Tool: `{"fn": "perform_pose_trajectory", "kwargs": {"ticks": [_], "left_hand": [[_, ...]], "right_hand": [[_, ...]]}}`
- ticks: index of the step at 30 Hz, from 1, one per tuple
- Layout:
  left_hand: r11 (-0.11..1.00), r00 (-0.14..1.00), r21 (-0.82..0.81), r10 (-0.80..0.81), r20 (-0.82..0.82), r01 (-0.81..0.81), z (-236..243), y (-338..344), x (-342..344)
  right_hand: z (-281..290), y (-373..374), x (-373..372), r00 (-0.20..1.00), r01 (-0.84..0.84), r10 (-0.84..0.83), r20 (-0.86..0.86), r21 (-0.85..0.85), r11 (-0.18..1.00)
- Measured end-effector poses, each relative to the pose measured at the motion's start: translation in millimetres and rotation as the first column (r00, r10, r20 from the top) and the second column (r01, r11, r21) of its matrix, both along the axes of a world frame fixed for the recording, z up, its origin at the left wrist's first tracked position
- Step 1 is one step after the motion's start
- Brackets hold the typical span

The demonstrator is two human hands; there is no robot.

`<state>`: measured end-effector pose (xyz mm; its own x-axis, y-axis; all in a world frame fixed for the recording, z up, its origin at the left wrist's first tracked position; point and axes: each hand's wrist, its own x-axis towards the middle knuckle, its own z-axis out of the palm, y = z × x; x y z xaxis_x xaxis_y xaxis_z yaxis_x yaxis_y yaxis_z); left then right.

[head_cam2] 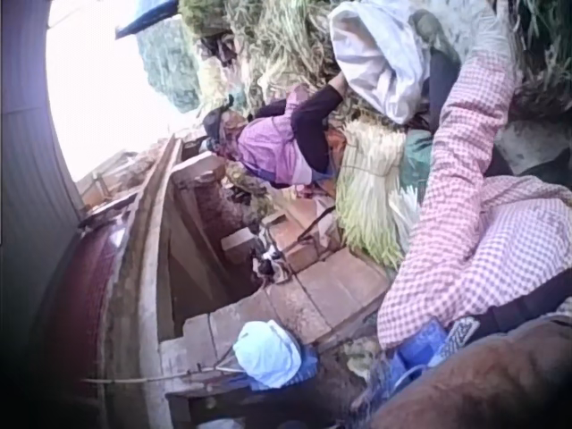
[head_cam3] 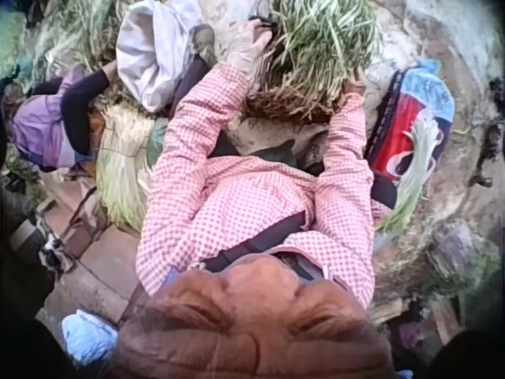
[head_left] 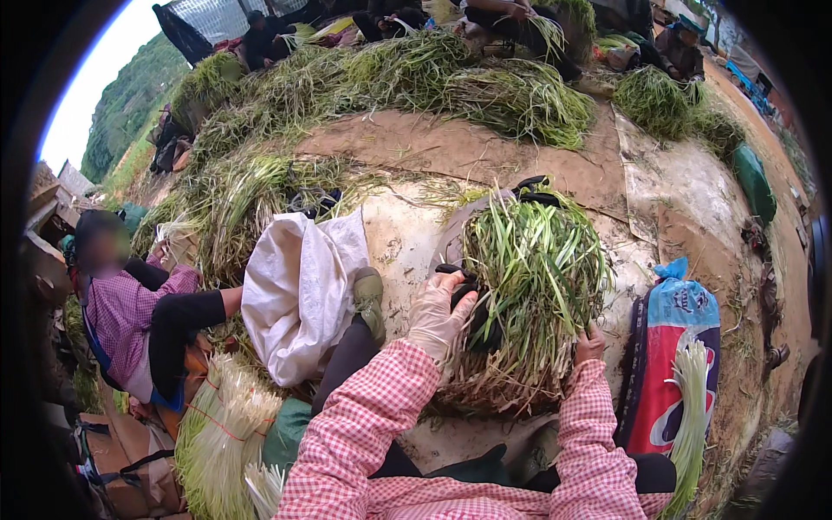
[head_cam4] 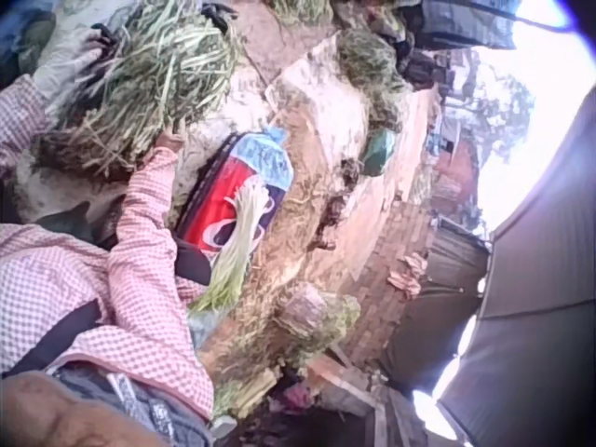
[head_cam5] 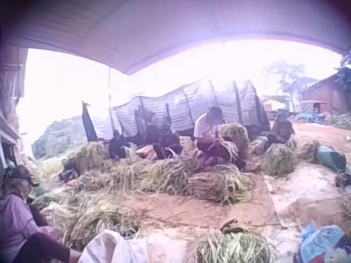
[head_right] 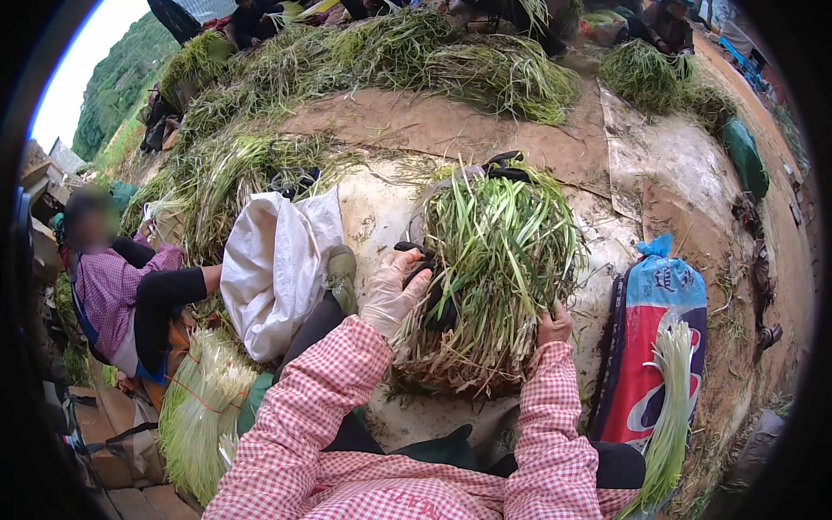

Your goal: The person sits on the ground and bundles long green vegetables by hand. They gather stalks, align them, and tie them with a black strap, then trim the ends and place the finished bundle aside.

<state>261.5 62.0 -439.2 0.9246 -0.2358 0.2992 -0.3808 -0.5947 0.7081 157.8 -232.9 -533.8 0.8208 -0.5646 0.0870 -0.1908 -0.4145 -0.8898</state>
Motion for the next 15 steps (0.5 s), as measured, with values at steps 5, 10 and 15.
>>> {"fn": "perform_pose_trajectory", "kwargs": {"ticks": [5,10,15], "left_hand": [[0.998,0.896,0.001,-0.053,-0.441,0.06,-52.8,25.9,18.4],[0.843,0.856,-0.537,-0.259,-0.447,-0.026,-5.1,21.6,20.0],[0.245,0.734,-0.893,-0.51,-0.449,-0.376,-10.2,2.6,23.0]], "right_hand": [[-0.9,6.2,5.1,0.999,-0.007,0.004,0.038,0.084,0.996],[-10.8,-7.8,-0.3,1.0,-0.02,0.02,0.009,0.042,0.999],[-14.5,-2.2,2.8,1.0,0.003,-0.004,0.012,0.088,0.996]]}}
